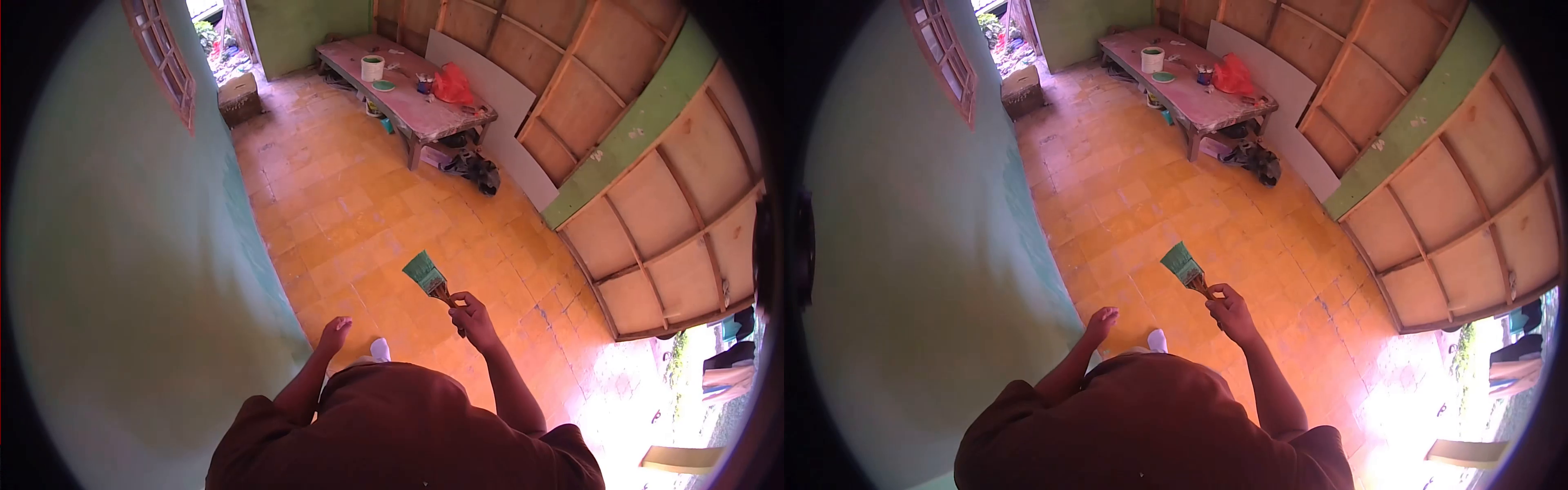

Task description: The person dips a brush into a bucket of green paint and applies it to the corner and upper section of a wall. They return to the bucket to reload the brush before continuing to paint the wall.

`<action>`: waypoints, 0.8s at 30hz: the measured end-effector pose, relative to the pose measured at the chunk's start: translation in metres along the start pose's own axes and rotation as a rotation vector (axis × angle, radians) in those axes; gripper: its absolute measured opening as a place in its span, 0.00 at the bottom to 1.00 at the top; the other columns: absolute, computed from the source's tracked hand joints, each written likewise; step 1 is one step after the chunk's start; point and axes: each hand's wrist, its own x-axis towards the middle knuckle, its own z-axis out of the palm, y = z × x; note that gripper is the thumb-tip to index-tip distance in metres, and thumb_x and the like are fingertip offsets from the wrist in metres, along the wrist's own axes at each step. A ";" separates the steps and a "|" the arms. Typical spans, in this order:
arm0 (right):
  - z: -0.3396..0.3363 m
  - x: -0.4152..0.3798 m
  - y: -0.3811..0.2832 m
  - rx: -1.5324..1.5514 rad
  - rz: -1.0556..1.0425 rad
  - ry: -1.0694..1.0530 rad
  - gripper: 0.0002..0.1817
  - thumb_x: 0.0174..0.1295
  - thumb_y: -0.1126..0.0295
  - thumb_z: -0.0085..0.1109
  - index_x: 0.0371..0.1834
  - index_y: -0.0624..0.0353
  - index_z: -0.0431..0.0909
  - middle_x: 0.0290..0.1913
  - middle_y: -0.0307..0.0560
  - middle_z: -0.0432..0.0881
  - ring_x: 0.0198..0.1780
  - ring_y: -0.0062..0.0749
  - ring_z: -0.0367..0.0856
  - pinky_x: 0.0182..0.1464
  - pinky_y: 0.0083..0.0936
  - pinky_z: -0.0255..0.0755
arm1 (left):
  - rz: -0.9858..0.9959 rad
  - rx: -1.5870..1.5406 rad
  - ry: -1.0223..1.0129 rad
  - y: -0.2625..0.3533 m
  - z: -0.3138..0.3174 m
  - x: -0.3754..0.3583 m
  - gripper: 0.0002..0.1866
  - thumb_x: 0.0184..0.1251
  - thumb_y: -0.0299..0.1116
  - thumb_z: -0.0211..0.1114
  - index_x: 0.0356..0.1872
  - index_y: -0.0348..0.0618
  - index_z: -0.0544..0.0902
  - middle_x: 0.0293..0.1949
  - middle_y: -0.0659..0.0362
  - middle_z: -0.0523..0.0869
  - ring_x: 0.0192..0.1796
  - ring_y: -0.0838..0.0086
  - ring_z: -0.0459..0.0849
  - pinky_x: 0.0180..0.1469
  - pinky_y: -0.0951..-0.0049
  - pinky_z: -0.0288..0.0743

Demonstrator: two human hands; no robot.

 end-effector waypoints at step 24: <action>-0.137 0.436 -0.154 0.530 0.218 -0.288 0.21 0.53 0.73 0.50 0.53 0.58 0.66 0.24 0.40 0.73 0.18 0.20 0.65 0.20 0.18 0.59 | -0.194 -0.030 0.331 0.139 0.013 0.315 0.17 0.62 0.38 0.59 0.46 0.36 0.77 0.37 0.55 0.82 0.37 0.72 0.79 0.41 0.73 0.74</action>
